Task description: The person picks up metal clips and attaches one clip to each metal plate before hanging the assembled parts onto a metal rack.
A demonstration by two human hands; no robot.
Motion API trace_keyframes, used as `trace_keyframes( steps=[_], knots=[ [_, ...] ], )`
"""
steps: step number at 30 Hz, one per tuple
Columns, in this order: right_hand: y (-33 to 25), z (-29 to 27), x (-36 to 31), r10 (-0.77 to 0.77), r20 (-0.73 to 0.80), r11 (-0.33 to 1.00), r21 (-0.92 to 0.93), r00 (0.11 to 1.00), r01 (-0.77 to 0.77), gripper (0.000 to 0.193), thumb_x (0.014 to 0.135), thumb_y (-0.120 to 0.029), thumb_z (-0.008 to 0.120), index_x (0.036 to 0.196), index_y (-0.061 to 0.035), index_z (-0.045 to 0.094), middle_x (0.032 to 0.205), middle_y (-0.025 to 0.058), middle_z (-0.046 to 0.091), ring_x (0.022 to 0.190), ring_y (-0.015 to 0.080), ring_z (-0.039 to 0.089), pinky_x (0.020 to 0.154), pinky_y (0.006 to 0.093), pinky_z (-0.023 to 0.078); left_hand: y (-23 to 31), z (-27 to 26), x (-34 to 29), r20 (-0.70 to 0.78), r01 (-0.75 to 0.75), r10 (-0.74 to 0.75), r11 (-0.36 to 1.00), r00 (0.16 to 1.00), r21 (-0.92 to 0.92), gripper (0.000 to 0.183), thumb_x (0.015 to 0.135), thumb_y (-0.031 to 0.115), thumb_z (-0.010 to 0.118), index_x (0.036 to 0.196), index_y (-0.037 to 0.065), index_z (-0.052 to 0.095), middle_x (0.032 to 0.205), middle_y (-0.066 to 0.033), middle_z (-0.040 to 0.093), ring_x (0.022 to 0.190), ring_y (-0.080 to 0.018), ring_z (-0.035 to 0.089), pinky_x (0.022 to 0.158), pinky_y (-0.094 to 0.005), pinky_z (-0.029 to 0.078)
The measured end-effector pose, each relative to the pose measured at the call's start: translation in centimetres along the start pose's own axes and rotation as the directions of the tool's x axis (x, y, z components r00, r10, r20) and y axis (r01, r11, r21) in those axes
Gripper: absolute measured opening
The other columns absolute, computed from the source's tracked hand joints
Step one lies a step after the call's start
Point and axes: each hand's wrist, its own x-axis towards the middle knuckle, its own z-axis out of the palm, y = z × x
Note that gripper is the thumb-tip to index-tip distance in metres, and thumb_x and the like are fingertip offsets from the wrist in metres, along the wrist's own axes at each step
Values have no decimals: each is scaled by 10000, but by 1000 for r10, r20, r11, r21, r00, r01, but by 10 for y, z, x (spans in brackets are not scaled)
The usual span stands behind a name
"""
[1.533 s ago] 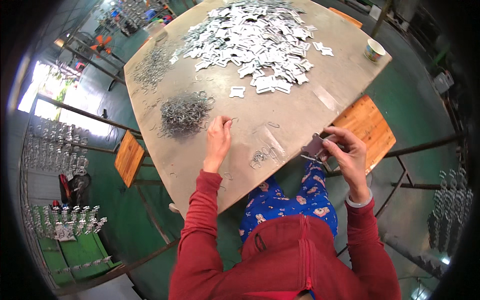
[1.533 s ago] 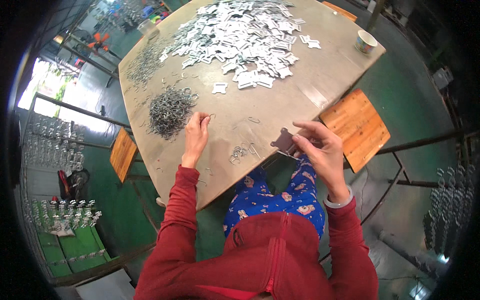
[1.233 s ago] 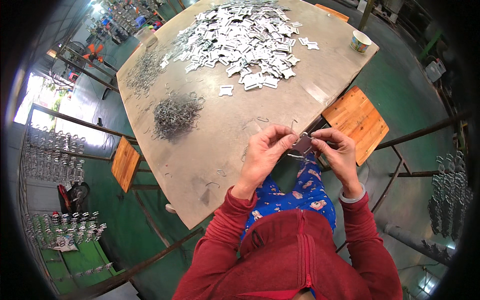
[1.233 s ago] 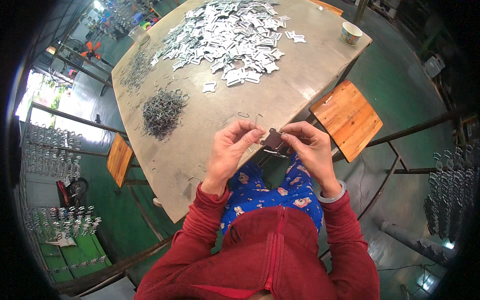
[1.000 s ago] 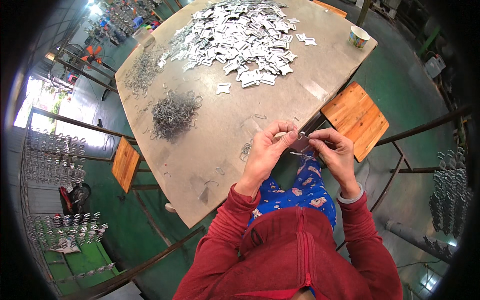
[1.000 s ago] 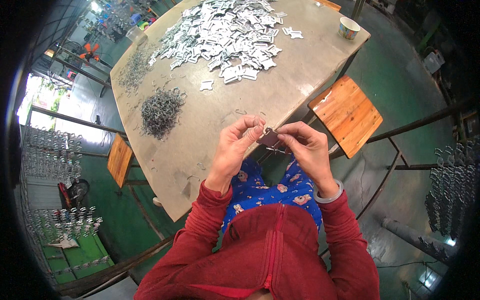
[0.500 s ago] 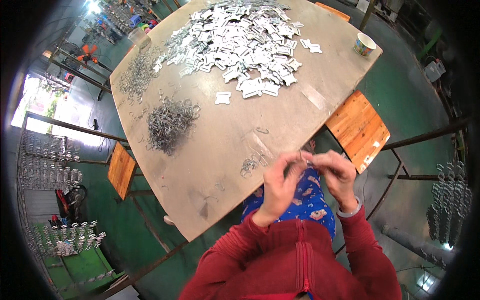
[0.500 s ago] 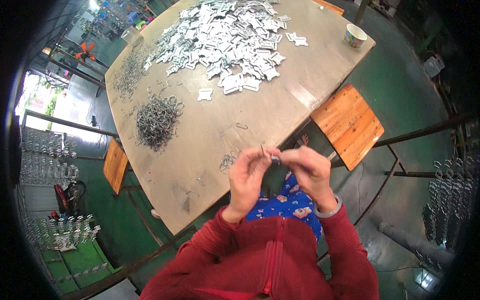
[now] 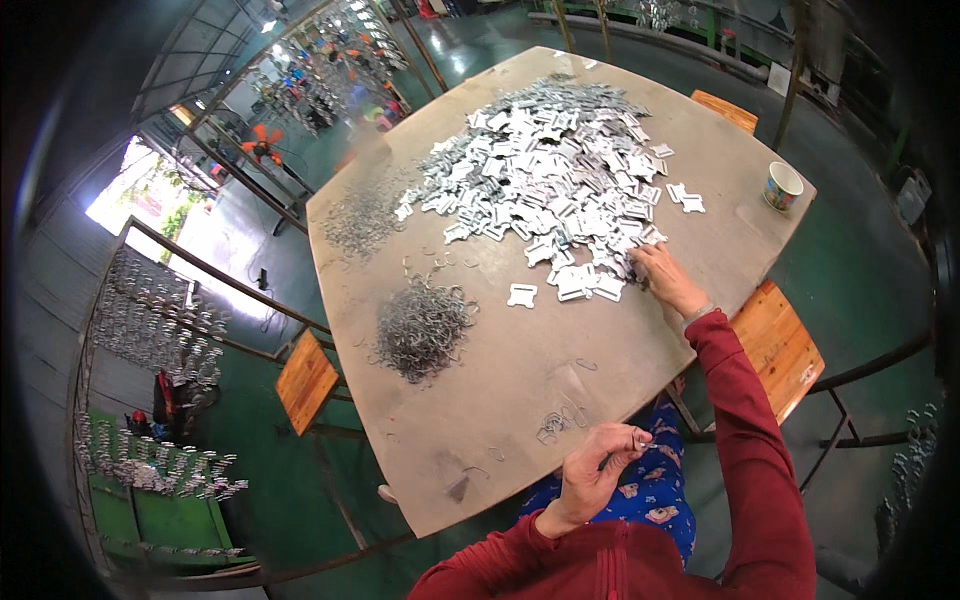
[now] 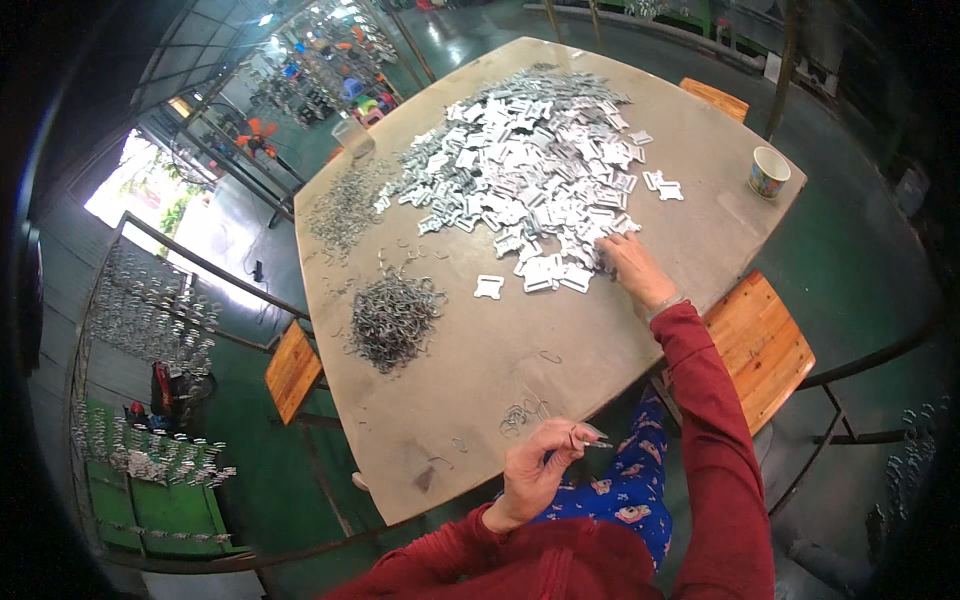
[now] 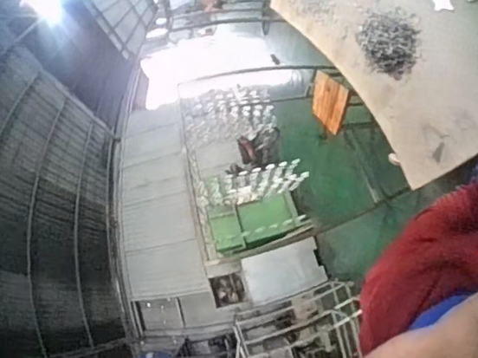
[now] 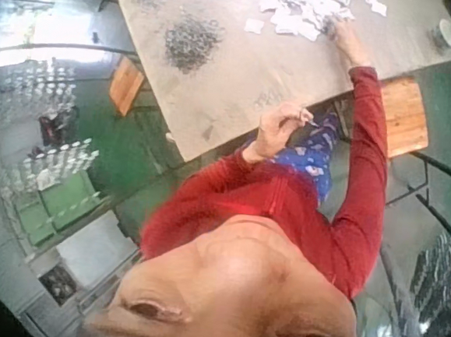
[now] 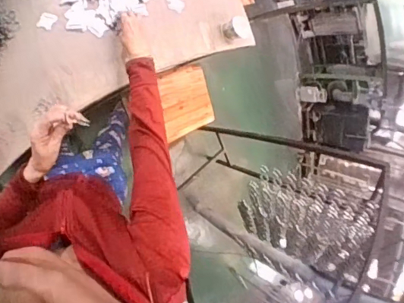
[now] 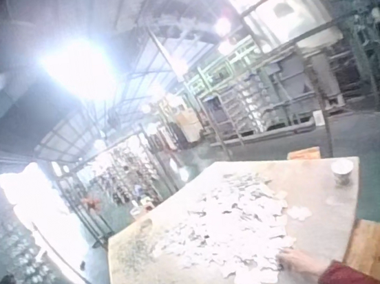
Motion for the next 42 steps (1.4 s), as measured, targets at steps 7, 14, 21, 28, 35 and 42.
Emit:
trace_keyframes(
  steps=[7, 14, 21, 28, 35, 42],
  knots=[
    [-15, -30, -14, 201, 38, 963, -191, 979, -190, 203, 676, -80, 685, 876, -41, 676, 900, 110, 652, 928, 282, 549, 815, 334, 438, 4, -4, -10, 3, 41, -41, 998, 999, -55, 91, 888, -44, 553, 968, -3, 539, 966, -130, 605, 942, -220, 598, 833, -330, 489],
    [-101, -56, -85, 426, 249, 361, 835, 870, -415, 231, 760, -95, 726, 938, 11, 625, 724, 42, 624, 625, 108, 583, 530, 242, 445, -9, -2, -13, 38, 106, -104, 992, 994, -65, 57, 918, 21, 549, 968, -6, 559, 998, -103, 636, 966, -150, 582, 843, -296, 485],
    [-182, -88, -136, 468, 357, 47, 903, 808, -426, 308, 776, -18, 715, 1048, 12, 573, 719, 24, 580, 496, 99, 552, 432, 205, 431, -21, 7, -16, 41, 156, -155, 987, 987, -30, 83, 915, 18, 551, 993, -6, 568, 980, -97, 650, 933, -154, 610, 819, -280, 496],
    [-194, -99, -147, 466, 278, 71, 935, 840, -349, 277, 772, -3, 703, 1015, 17, 572, 706, 29, 568, 481, 99, 547, 403, 198, 429, -17, 10, -15, 28, 121, -124, 989, 992, 83, 71, 898, 21, 572, 964, 3, 590, 912, -81, 667, 881, -141, 628, 776, -276, 497],
    [-202, -97, -150, 560, 166, 232, 909, 811, -346, 265, 755, -7, 699, 980, 35, 564, 690, 61, 571, 517, 117, 553, 442, 229, 444, -22, 2, -20, 23, -95, 93, 926, 995, 366, 163, 813, 56, 635, 975, 58, 617, 928, -113, 630, 919, -301, 590, 801, -388, 458],
    [-216, -95, -164, 464, -5, 370, 910, 886, -189, 196, 782, 82, 665, 937, 26, 559, 775, 91, 601, 593, 152, 605, 513, 258, 516, -51, -82, 2, -342, 127, 108, 792, 934, 597, 179, 827, 153, 667, 960, 33, 661, 903, -129, 659, 826, -255, 628, 736, -330, 479]
  ],
)
